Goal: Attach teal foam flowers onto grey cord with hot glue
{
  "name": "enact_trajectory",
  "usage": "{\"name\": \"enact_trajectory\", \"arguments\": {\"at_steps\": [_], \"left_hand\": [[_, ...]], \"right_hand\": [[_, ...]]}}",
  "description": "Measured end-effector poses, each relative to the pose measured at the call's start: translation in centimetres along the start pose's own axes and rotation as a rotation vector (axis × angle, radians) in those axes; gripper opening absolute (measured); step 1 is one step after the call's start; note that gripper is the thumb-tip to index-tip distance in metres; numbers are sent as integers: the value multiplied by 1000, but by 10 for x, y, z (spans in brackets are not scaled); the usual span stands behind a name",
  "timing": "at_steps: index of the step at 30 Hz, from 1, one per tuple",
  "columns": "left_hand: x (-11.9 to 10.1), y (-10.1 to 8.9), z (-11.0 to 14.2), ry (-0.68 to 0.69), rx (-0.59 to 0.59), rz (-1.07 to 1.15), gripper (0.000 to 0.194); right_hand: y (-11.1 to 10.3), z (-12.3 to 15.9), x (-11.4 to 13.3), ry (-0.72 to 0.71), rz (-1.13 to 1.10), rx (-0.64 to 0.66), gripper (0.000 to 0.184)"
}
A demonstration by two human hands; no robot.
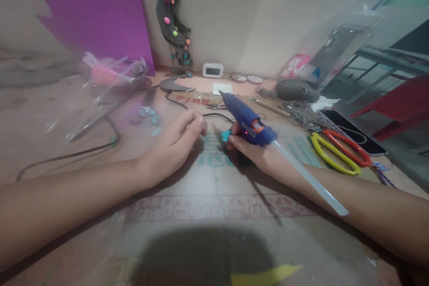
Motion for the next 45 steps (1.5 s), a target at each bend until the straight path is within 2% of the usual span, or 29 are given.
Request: {"name": "enact_trajectory", "arguments": {"at_steps": [4,10,15,30,37,42,45], "left_hand": [[-3,1,-1,19,46,-40,29],[-7,6,-4,51,99,-44,18],[-9,8,-4,65,122,-46,21],[-6,14,-2,149,135,-119,15],[-7,14,-4,108,144,-98,20],[-6,7,-5,29,96,-64,24],[-5,10,-5,29,121,-70,23]], "right_hand": [[1,1,0,-3,-14,-1,13],[5,4,4,-49,87,102,10],[8,7,4,-108,160,186,12],[8,8,8,-173,250,195,12],[9,8,11,-173,211,182,11],[9,7,11,-171,183,186,9],[7,6,9,-172,191,179,10]]}}
Point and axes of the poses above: each hand's wrist, its own z-axis away from the middle knuckle, its own y-axis out of the palm, x = y × z, the point moved 7 cm from there along -z, towards the middle knuckle, and after that the axes turned 13 degrees about -z, right-handed, at the moved point
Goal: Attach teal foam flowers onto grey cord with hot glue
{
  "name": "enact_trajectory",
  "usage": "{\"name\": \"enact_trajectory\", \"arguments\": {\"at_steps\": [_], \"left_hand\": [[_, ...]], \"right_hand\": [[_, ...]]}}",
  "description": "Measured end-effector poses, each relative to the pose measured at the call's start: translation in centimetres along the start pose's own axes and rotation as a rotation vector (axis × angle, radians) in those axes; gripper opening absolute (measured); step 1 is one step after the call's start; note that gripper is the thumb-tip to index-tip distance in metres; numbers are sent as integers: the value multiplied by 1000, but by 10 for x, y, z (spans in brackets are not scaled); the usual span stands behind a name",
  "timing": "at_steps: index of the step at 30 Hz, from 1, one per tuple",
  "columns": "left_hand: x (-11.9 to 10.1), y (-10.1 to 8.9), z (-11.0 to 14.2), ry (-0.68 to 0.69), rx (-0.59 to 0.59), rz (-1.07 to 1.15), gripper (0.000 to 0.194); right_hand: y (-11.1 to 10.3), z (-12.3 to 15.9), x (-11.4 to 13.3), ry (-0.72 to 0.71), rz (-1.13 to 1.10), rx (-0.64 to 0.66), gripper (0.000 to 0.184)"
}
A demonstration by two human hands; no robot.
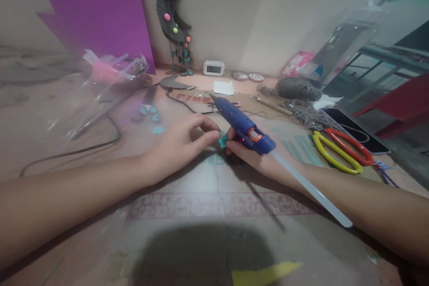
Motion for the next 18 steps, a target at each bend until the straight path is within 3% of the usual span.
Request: {"name": "enact_trajectory", "arguments": {"at_steps": [10,18], "left_hand": [[-3,13,-2,111,117,-58,14],[-4,13,-1,63,148,-28,10]], "right_hand": [[0,-1,3,65,22,2,13],[1,1,-3,83,15,1,20]]}}
Point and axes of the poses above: each hand's wrist, its own z-axis away from the middle knuckle, its own y-axis out of the palm, x = y × z, the point moved 7 cm from there along -z, towards the middle knuckle, and after that the axes turned 13 degrees about -z, right-handed, at the moved point
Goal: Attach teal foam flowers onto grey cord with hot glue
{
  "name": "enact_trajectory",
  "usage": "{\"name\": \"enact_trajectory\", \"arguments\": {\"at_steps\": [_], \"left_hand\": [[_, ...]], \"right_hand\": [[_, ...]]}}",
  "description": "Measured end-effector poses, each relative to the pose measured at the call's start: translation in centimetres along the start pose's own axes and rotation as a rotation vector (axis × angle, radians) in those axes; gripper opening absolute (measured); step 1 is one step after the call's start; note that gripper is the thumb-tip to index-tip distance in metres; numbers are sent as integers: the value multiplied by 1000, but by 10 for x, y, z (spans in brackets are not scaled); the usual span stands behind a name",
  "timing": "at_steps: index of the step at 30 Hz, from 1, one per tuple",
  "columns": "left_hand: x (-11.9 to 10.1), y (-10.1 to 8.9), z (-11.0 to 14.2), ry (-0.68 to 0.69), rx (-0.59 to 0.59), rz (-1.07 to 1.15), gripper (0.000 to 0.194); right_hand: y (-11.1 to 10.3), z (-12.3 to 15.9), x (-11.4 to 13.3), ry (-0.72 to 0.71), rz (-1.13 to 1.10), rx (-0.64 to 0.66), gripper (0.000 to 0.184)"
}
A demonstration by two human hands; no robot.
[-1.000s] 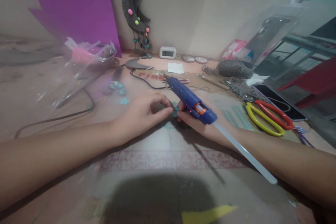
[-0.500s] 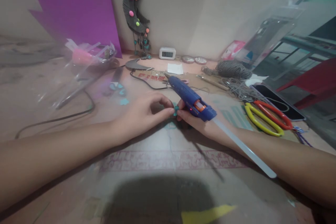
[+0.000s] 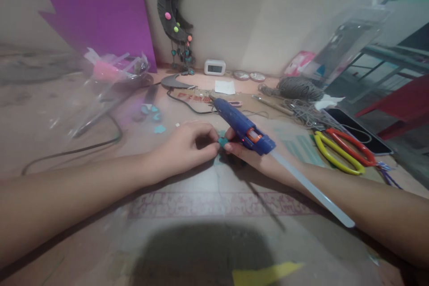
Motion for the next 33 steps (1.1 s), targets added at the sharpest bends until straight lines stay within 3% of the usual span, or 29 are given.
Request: {"name": "enact_trajectory", "arguments": {"at_steps": [8,20,27,33], "left_hand": [[-1,0,-1,-10,4,44,9],[3,-1,0,-65,3,24,23],[1,-1,0,6,-11,13,19],[-1,-3,0,-16,-17,20,15]], "right_hand": [[0,0,1,-21,17,-17,14],[-2,0,3,-37,25,-18,15],[-2,-2,2,-18,-65,-28,12],[-3,-2,7,-1,-58,-74,5]]}}
Point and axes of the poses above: each hand's wrist, its own z-axis away from the middle knuckle, its own y-axis out of the palm, x = y × z, the point moved 7 cm from there along -z, towards the middle knuckle, and after that the axes turned 13 degrees about -z, right-handed, at the moved point
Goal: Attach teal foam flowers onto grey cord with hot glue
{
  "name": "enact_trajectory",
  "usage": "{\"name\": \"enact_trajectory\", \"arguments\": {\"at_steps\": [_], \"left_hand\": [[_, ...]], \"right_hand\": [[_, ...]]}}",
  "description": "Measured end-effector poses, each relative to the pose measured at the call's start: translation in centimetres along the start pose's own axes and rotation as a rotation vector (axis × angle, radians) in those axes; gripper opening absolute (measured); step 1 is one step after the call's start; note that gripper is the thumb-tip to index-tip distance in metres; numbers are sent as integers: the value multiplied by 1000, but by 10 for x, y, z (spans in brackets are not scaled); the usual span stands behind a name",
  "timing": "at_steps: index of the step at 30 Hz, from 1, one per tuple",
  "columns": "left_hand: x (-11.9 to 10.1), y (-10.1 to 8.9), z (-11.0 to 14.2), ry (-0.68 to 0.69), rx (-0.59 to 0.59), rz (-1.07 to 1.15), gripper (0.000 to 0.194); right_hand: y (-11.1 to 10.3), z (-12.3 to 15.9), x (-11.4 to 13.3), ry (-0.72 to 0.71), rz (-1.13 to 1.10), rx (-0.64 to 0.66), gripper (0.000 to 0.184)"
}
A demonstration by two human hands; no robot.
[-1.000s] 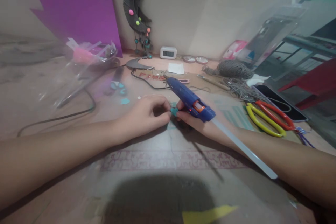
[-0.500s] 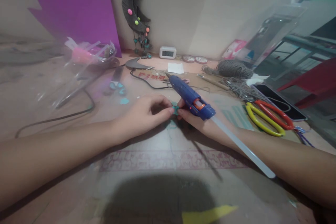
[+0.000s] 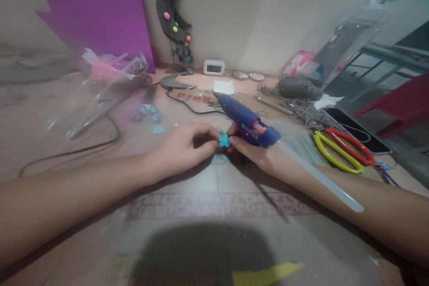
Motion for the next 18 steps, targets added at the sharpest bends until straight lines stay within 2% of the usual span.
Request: {"name": "enact_trajectory", "arguments": {"at_steps": [6,12,18], "left_hand": [[3,1,1,-64,6,51,23],[8,2,2,-55,-20,46,21],[9,1,2,-77,-25,84,26]], "right_hand": [[-1,-1,-9,-1,-1,4,6],[3,-1,-1,45,-74,55,9],[2,0,-7,59,-117,3,12]]}}
Point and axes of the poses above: each hand's wrist, its own z-axis away from the middle knuckle, its own y-axis out of the palm, x = y × z, the point moved 7 cm from there along -z, towards the middle knuckle, and after that the axes turned 13 degrees about -z, right-handed, at the moved point
